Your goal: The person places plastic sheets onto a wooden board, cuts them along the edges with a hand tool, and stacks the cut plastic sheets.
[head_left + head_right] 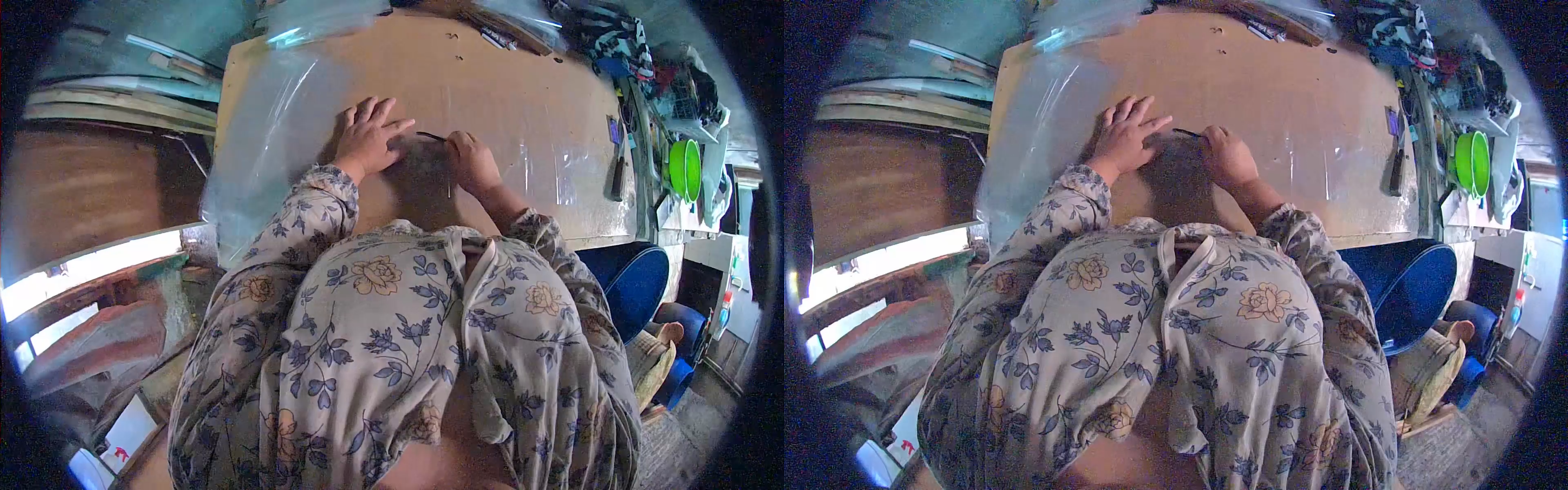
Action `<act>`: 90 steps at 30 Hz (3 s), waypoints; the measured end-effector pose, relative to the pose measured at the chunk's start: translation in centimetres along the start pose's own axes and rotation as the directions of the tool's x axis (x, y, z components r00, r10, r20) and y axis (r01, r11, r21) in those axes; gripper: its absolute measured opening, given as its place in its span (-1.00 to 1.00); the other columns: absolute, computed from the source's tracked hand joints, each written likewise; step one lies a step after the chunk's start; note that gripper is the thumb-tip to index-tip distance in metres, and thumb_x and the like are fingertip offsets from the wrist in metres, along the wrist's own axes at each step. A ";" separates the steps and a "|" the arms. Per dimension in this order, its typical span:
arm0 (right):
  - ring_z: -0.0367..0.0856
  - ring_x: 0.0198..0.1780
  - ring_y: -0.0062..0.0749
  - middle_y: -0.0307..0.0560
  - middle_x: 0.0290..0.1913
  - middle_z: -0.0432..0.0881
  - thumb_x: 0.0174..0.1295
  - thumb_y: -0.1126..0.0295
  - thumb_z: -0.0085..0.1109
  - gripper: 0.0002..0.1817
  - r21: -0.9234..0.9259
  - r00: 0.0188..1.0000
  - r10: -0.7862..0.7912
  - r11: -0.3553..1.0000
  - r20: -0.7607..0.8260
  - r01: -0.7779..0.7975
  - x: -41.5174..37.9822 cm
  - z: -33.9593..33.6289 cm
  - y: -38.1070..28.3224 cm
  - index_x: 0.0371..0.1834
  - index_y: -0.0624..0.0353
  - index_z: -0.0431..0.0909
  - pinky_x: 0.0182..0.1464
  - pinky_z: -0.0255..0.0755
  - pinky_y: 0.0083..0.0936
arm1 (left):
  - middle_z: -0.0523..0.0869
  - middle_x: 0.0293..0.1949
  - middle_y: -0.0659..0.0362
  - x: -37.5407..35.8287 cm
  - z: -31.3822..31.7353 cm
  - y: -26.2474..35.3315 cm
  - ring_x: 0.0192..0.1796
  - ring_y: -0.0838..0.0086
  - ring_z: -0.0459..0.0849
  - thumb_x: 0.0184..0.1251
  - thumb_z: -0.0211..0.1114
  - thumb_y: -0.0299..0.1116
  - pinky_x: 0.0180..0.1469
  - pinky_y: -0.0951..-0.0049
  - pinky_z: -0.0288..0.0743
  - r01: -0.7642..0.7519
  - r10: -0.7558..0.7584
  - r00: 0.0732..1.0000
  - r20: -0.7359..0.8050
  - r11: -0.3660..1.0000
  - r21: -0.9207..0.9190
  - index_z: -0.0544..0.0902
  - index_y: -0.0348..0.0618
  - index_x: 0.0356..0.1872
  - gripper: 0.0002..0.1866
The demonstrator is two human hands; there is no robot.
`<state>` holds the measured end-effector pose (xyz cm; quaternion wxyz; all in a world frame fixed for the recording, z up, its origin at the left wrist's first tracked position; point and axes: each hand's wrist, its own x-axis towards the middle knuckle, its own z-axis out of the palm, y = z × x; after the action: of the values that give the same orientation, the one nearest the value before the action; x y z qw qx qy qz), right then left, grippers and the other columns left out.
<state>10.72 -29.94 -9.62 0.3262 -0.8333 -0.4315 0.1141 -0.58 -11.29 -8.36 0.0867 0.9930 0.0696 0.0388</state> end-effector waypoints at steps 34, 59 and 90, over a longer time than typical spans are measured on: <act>0.51 -0.39 -0.55 -0.12 -0.45 0.57 0.28 0.34 -0.09 -0.81 0.676 0.591 0.606 0.725 -0.532 -0.135 -9.1 -8.4 6.3 -0.30 0.27 0.40 -0.34 0.42 -0.61 | 0.15 0.29 0.03 0.5 -0.6 0.6 0.31 0.08 0.08 0.02 0.17 -0.05 0.23 -0.09 -0.09 -0.166 0.170 0.985 -0.034 0.981 0.102 0.41 0.24 0.14 -0.45; 0.51 -0.18 -0.11 -0.02 -0.27 0.55 0.04 0.14 0.11 -0.75 0.110 0.251 0.587 0.509 -0.770 -0.853 -14.0 -14.9 21.4 -0.40 0.08 0.55 -0.13 0.37 -0.25 | 0.27 0.25 0.14 -1.8 3.7 2.4 0.29 0.19 0.18 0.04 0.18 -0.18 0.22 0.03 0.00 -0.335 0.343 0.936 0.081 0.937 -0.100 0.44 0.12 0.12 -0.49; 0.45 -0.10 0.02 0.04 -0.17 0.52 -0.08 0.32 0.26 -0.56 0.122 0.879 0.302 0.953 -0.370 -0.276 -11.4 -19.2 11.7 -0.09 0.15 0.42 -0.04 0.33 -0.21 | 0.57 -0.14 0.12 -2.2 0.6 7.3 -0.01 0.21 0.49 0.19 0.03 -0.31 -0.04 0.26 0.41 0.026 -0.048 0.987 -0.154 0.989 -0.144 0.56 -0.05 -0.27 -0.82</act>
<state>20.50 -52.42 -3.56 0.4109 -0.8831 -0.2262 0.0102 -1.70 -18.79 -7.77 0.1520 0.9767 0.0919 0.1201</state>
